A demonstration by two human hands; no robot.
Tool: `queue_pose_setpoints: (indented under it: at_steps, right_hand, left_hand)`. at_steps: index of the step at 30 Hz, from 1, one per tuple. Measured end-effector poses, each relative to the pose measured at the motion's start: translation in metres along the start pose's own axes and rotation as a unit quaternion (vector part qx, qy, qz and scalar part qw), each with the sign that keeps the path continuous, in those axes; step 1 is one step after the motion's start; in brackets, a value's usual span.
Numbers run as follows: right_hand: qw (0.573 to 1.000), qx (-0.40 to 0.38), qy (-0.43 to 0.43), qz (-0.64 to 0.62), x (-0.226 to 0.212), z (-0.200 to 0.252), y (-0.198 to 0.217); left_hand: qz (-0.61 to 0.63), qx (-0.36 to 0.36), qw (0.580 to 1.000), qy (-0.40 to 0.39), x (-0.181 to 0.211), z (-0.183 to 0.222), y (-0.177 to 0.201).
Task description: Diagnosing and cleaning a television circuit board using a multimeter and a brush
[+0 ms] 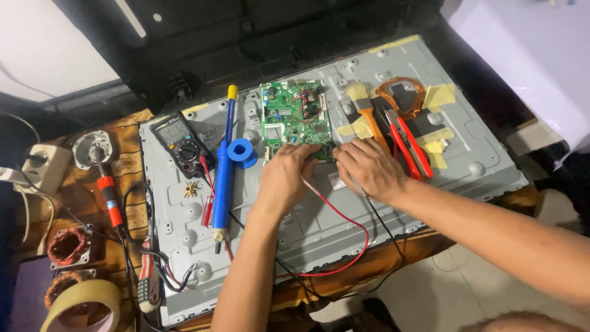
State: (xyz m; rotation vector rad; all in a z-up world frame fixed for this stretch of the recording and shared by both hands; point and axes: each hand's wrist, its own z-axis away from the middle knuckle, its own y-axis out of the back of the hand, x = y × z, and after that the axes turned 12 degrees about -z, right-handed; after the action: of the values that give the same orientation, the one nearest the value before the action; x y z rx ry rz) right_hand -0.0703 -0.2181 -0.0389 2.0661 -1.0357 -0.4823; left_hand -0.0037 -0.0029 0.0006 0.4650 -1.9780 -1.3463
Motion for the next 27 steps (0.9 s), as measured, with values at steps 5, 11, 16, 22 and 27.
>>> queue_pose_setpoints:
  at_steps: [5,11,16,22,27]
  right_hand:
    - [0.999,-0.010,0.018,0.024,-0.001,-0.001,0.000]
    - [0.999,0.013,0.020,0.030,0.001,0.004,-0.010]
    - [0.999,0.010,0.018,0.027,-0.002,0.004,-0.010]
    - [1.000,0.009,0.013,0.018,0.000,0.009,-0.015]
    - [0.999,0.014,0.020,0.027,0.003,0.011,-0.017]
  left_hand:
    - [-0.001,0.007,1.000,-0.006,-0.004,-0.001,-0.006]
    - [-0.002,0.019,1.000,-0.016,-0.006,0.001,-0.009]
    - [0.001,0.028,1.000,-0.015,-0.009,0.003,-0.011]
    - [-0.002,0.019,1.000,-0.011,-0.010,0.003,-0.013]
    - [0.005,0.016,1.000,-0.010,-0.006,0.002,-0.008]
